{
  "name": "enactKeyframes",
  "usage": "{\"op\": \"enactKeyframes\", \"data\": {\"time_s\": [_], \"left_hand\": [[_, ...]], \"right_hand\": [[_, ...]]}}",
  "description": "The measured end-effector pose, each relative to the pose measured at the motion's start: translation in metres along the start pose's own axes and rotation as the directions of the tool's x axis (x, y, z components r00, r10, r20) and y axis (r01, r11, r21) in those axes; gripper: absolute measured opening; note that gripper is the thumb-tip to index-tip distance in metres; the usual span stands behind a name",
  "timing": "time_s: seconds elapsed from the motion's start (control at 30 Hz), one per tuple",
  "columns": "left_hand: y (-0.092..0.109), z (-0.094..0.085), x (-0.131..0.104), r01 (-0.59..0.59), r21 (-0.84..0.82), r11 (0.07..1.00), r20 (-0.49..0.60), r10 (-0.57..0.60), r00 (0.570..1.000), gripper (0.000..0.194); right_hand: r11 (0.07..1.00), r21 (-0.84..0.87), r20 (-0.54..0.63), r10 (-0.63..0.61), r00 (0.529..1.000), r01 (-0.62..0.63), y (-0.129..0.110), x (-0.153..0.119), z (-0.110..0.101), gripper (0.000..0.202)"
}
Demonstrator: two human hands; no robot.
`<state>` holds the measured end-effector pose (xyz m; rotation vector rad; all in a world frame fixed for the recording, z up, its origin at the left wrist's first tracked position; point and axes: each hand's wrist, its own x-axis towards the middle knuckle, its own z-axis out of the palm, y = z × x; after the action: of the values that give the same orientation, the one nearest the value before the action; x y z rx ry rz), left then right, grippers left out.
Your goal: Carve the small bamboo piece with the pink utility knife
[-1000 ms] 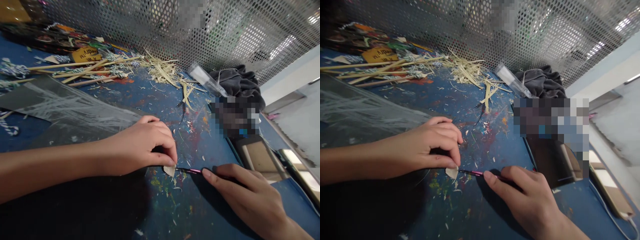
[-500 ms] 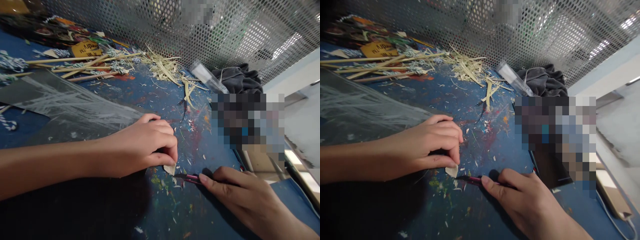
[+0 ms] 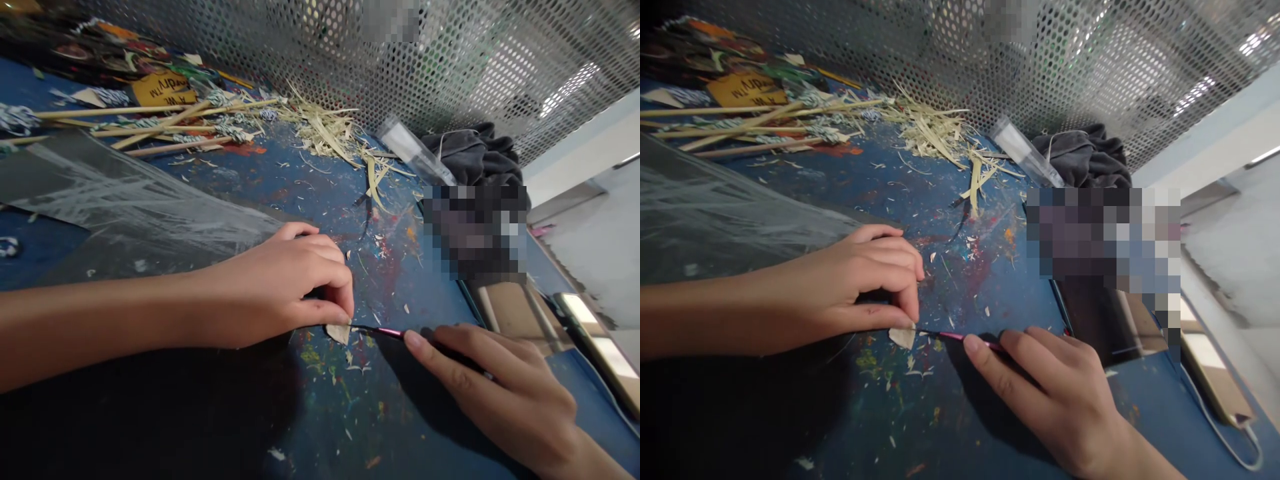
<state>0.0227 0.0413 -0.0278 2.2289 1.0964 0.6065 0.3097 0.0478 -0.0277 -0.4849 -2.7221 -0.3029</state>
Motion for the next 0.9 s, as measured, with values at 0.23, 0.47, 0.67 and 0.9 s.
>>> {"op": "enactKeyframes", "data": {"time_s": [0.23,0.47,0.67,0.9], "left_hand": [[0.001,0.000,0.000,-0.009,0.022,1.000,0.003,0.009,1.000,0.013],[0.003,0.000,0.000,-0.008,0.035,0.999,0.002,0.008,1.000,0.013],[0.003,0.001,-0.001,-0.030,0.061,0.998,-0.015,0.031,0.999,0.013],[0.000,0.000,-0.002,-0.060,0.045,0.997,0.005,0.060,0.998,0.015]], "right_hand": [[1.000,0.021,0.081,-0.009,0.997,0.008,-0.001,0.000,0.000,0.036],[0.991,0.113,0.066,0.069,0.995,-0.076,-0.005,0.008,0.000,0.030],[0.970,0.218,0.142,0.074,0.987,-0.104,-0.006,0.002,0.001,0.030],[0.886,0.406,0.240,0.132,0.962,-0.223,-0.005,-0.005,-0.001,0.038]]}}
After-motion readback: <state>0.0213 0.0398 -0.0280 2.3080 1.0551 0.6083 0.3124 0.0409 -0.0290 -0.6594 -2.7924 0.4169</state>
